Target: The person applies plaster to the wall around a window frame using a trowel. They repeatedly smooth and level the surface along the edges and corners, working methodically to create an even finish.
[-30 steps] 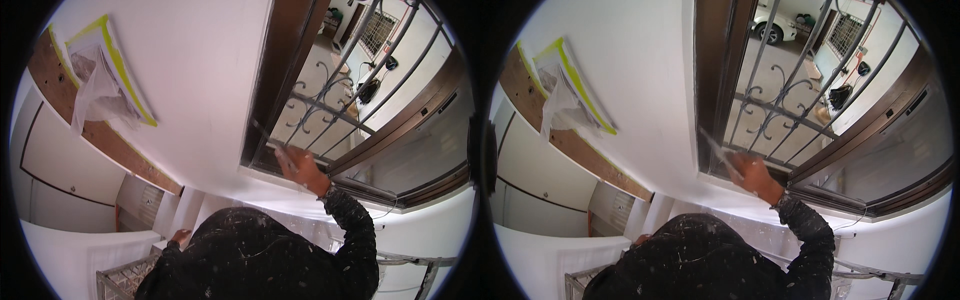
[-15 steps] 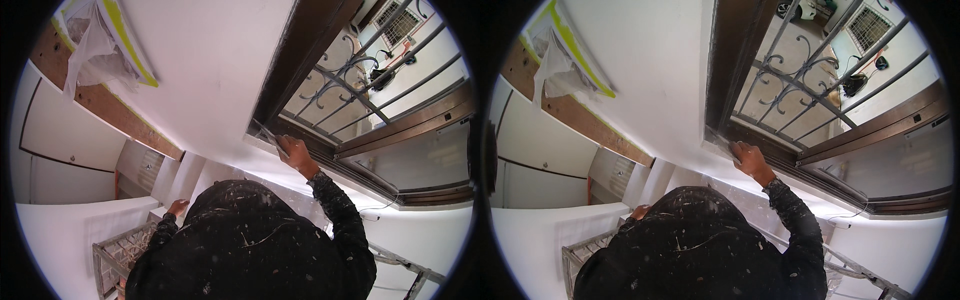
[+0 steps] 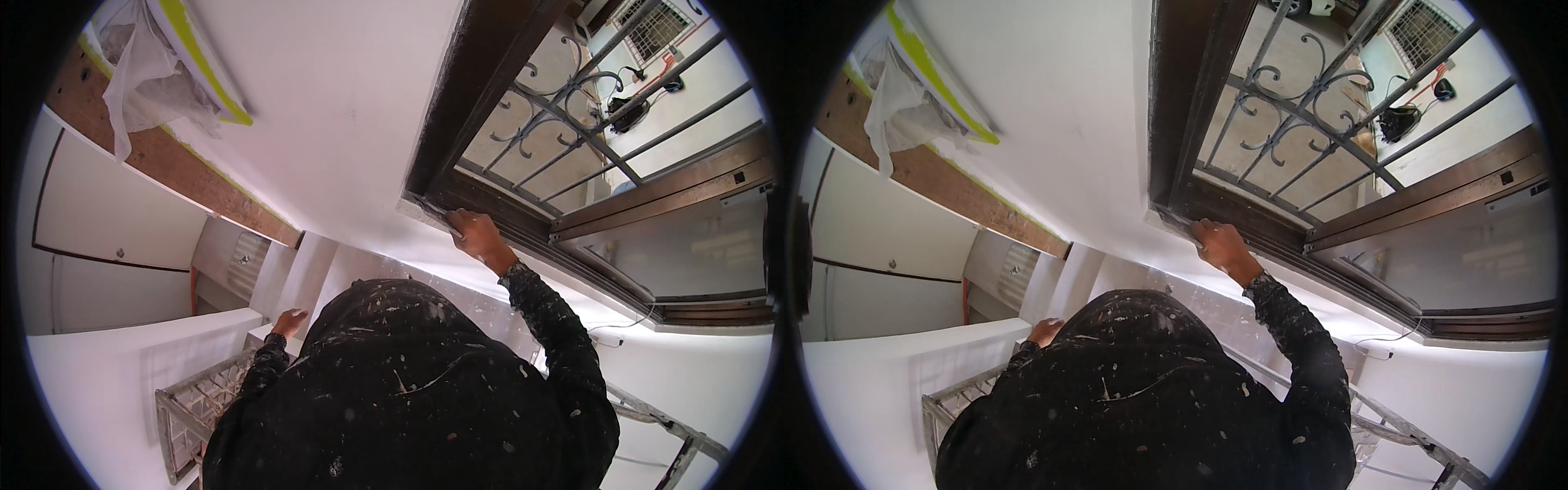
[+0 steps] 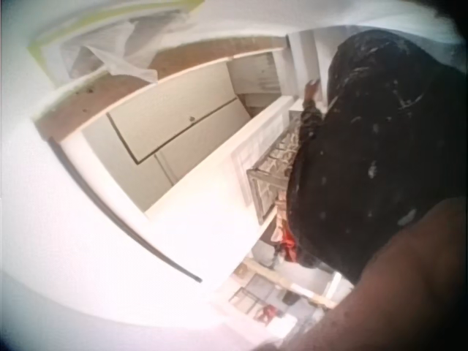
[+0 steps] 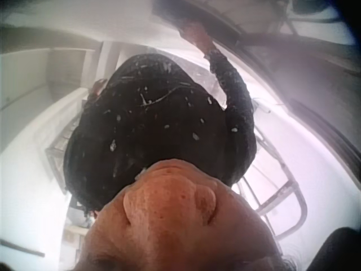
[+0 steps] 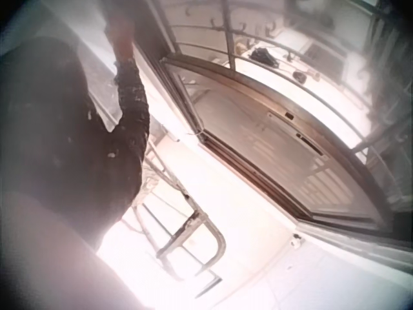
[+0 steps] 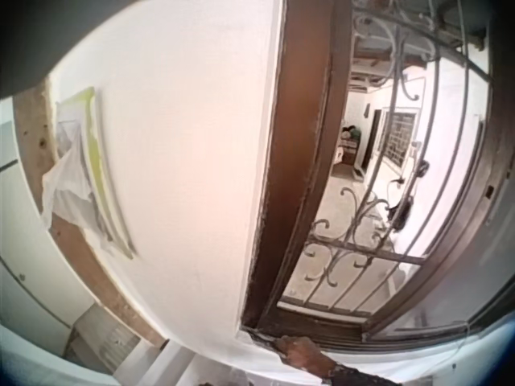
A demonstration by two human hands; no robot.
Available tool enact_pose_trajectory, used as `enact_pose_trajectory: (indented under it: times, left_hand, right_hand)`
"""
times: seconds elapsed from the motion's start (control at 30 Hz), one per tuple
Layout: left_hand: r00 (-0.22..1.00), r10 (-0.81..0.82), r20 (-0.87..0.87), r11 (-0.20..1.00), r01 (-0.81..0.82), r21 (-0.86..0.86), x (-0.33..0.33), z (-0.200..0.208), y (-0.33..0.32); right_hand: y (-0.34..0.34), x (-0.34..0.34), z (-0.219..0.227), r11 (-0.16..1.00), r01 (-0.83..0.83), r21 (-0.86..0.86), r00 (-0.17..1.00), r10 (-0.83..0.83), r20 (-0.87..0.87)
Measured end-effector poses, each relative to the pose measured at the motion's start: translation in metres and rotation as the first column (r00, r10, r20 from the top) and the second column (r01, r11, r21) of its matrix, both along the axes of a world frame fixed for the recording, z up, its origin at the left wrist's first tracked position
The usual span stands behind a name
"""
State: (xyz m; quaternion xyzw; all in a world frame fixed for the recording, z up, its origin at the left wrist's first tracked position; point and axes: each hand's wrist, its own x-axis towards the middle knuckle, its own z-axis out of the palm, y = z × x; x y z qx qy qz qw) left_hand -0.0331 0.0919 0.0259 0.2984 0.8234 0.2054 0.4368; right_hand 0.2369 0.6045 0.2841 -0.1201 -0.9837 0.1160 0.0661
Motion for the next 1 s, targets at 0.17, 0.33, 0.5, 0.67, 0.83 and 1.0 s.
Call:
enact_pose_trajectory:
  times: [0.17, 0.33, 0.5, 0.67, 0.83, 1.0]
  left_hand:
    - [0.998, 0.002, -0.056, 1.000, -0.002, -0.004, 0.012, 0.017, 0.017]
    - [0.989, 0.075, -0.130, 0.994, -0.063, 0.094, 0.023, 0.028, 0.038]
    - [0.928, -0.369, -0.050, 0.923, 0.373, 0.092, 0.009, 0.030, 0.076]
    - [0.954, -0.253, 0.163, 0.931, 0.195, 0.309, 0.027, 0.061, 0.152]
    - [0.884, -0.373, 0.281, 0.854, 0.208, 0.478, 0.075, 0.144, 0.235]
    - [0.837, -0.394, 0.379, 0.867, 0.203, 0.455, 0.087, 0.207, 0.277]
  right_hand:
    - [-0.001, 0.005, 0.005, 1.000, -0.014, 0.006, 0.987, 0.015, -0.163]
    - [-0.007, 0.037, 0.015, 0.962, 0.136, -0.236, 0.932, -0.205, -0.298]
    - [-0.052, 0.058, -0.027, 0.928, 0.080, -0.364, 0.996, -0.058, 0.071]
    - [-0.113, 0.064, -0.074, 0.804, 0.264, -0.533, 0.963, -0.245, 0.109]
    - [-0.146, 0.071, -0.055, 0.646, 0.443, -0.622, 0.893, -0.377, 0.245]
    - [-0.158, 0.077, -0.020, 0.198, 0.437, -0.877, 0.785, -0.560, 0.264]
